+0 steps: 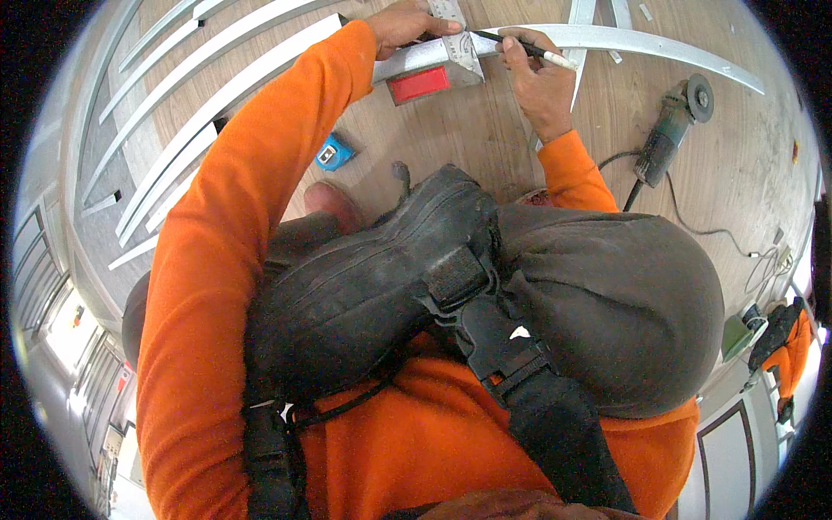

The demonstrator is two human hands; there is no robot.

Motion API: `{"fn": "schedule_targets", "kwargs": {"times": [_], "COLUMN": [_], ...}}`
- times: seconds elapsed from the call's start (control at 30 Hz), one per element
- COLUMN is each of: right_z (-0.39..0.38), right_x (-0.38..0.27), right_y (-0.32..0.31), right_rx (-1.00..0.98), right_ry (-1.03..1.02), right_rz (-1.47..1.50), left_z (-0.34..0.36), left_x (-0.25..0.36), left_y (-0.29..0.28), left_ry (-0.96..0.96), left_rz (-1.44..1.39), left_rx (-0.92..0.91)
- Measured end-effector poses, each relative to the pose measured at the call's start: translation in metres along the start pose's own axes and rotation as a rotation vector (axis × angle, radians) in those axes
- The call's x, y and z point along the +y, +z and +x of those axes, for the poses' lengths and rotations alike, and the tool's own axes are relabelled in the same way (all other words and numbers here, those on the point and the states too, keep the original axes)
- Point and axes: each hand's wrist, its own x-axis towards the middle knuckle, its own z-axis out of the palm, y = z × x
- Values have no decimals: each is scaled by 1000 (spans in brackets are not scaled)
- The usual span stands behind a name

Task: The person measures and marks a metal profile using a ruler and marker. They then use an angle grinder to cut the profile at the marked line, producing sparks. Finally, they use pliers to deburr the cut edge.

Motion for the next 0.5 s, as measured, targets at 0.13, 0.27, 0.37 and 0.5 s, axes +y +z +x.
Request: {"fn": "schedule_targets", "kwargs": {"times": [0.13,0.27,0.37,0.5], "right_z": [1,2,2,3], "right_x": [-3,-10,-9,-13], "right_y": [1,1,0,-1], "right_rx": [-12,-44,-46,-75], "right_ry": [-36,-89,-122,-216], "right_rz": [-8,-117,-151,-119], "left_z": [-5,-2,-3,-1], "left_x": [7,5,6,2], "left_y": [4,-1,2,-1], "left_ry": [0,-17,-14,-7], "left_rz": [19,1,28,28], "left_rx": [39,-1,4,13]}}
